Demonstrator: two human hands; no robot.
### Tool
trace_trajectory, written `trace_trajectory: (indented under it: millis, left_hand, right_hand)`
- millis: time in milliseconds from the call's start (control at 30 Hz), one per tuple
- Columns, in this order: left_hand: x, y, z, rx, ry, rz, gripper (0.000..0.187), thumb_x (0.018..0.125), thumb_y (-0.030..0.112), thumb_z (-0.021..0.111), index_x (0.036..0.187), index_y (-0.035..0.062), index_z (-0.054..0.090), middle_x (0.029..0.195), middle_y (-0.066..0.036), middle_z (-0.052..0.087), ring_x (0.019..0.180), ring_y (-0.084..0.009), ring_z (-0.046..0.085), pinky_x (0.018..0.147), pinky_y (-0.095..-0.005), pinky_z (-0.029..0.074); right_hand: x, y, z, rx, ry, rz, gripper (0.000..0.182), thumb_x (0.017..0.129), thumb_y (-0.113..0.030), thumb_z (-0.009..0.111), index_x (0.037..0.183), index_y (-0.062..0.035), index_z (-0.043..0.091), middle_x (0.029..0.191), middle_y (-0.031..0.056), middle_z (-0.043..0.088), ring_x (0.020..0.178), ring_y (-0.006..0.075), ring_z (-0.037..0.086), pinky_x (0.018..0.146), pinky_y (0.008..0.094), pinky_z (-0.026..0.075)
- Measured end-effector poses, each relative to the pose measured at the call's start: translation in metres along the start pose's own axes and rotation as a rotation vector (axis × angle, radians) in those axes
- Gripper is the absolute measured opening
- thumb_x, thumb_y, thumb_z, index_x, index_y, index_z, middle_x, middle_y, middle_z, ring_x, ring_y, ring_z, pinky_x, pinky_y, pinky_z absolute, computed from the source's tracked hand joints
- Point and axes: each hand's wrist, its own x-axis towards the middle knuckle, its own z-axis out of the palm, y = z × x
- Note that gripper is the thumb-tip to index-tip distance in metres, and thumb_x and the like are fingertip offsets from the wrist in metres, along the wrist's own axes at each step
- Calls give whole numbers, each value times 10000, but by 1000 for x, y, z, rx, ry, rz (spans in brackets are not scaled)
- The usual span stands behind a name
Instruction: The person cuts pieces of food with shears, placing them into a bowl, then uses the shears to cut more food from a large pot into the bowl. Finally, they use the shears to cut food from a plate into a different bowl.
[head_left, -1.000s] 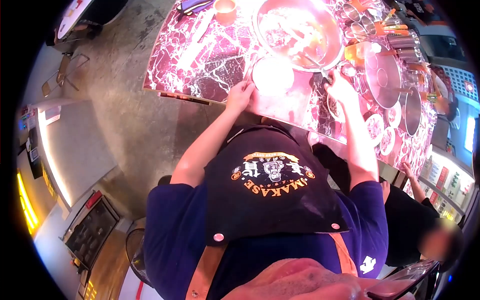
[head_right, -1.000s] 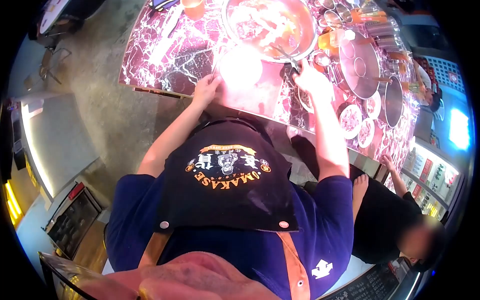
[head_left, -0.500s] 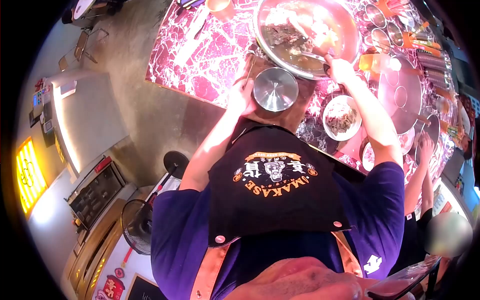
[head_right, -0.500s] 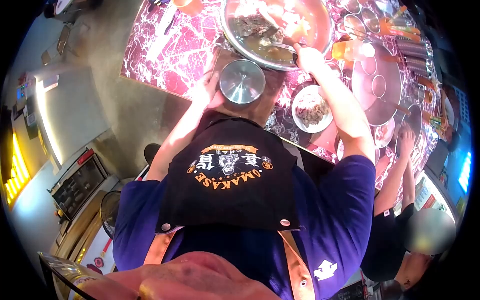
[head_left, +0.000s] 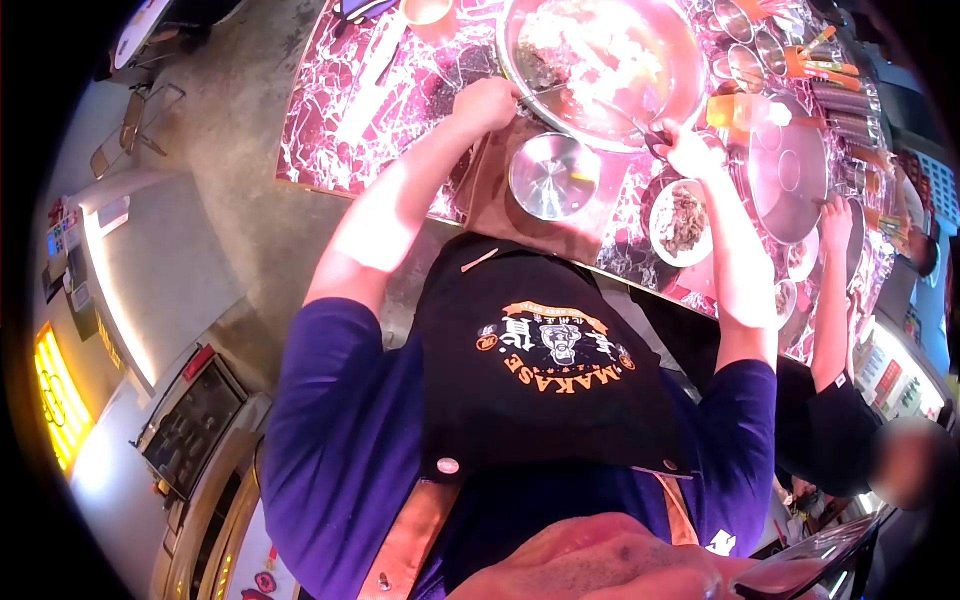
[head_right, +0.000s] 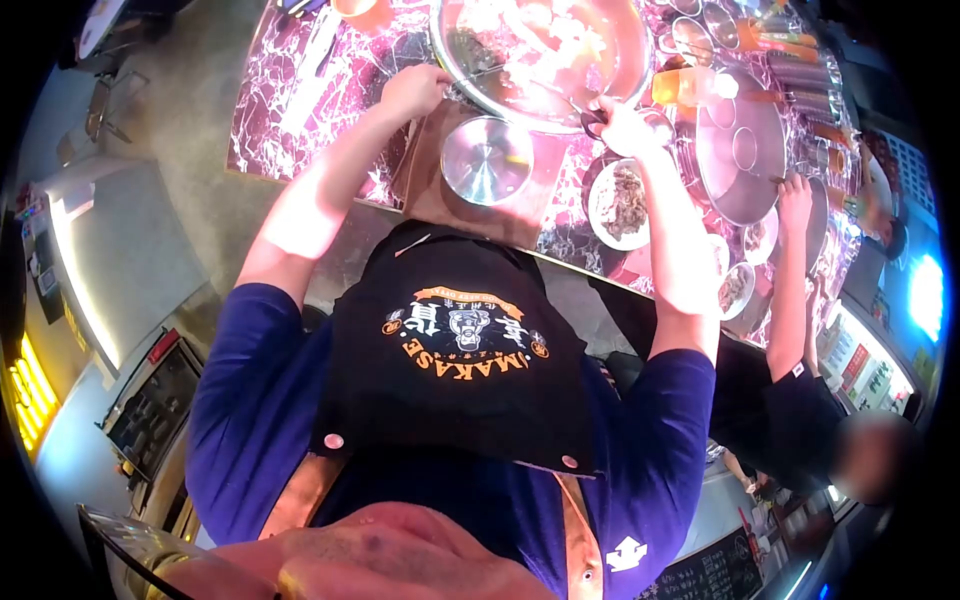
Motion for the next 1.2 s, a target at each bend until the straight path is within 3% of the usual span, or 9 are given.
trace_trajectory:
  millis: [67,167,300,533,700,867,933,1133,1200]
  left_hand:
    - [9,-1,-6,29,31,48,290,932,227,574,1148,122,737,1018,-137,739,912,-305,712,832,-413,552]
    - [20,-3,-14,-332,-269,-69,294,921,166,609,1157,34,724,796,-79,731,652,-151,665,631,-323,531]
    - [15,-1,-14,-462,-296,-31,290,900,126,612,1144,27,732,744,-43,692,605,-123,593,593,-291,498]
    - [-5,-18,13,-669,-228,-37,291,913,107,595,1166,65,734,734,-40,677,619,-110,590,586,-283,478]
    - [-57,-27,29,-1066,-312,-102,305,950,80,581,1223,-26,670,754,18,587,650,-59,502,572,-223,412]
    - [-129,-18,7,-1207,-448,-224,300,961,77,581,1231,-34,648,728,38,535,609,-40,445,512,-199,351]
    - [-142,-22,15,-1213,-550,-280,280,984,114,573,1242,26,637,746,46,523,532,-9,413,424,-174,310]
    - [-153,-36,39,-1193,-611,-275,113,958,113,554,873,85,622,644,26,500,431,-46,410,366,-212,277]
    - [-159,-26,27,-951,-540,-320,150,919,97,550,772,98,578,625,23,495,415,-65,410,348,-240,261]
  right_hand:
    - [-6,6,-2,45,0,-21,418,898,-50,665,1302,-75,564,1103,129,704,1043,230,662,940,344,484]
    - [-37,-11,-9,-20,60,-14,430,893,-56,669,1303,-93,544,1093,166,693,1042,275,663,930,367,490]
    - [-55,-23,-10,-171,139,-85,418,860,-57,660,1257,-110,543,1117,202,672,1088,386,641,893,443,513]
    - [-77,-34,0,-356,311,-322,458,840,-65,667,1279,-84,540,1175,179,639,1093,371,630,920,448,515]
    - [-141,-68,7,-309,344,-229,514,797,-95,703,1287,-96,549,1172,161,636,1096,356,624,934,446,507]
    - [-207,-102,32,-349,446,-213,627,714,-201,767,1292,-95,549,1111,149,622,1070,356,610,928,439,514]
    - [-204,-109,51,-355,390,-175,642,711,-217,774,1300,-98,547,1120,151,621,1081,345,611,928,442,510]
    - [-176,-93,125,-242,363,-172,580,781,-161,743,1320,-94,539,1144,163,621,1071,355,622,925,448,506]
    - [-178,-88,137,-158,324,-116,553,811,-95,721,1336,-90,547,1127,150,658,1050,347,646,950,427,502]
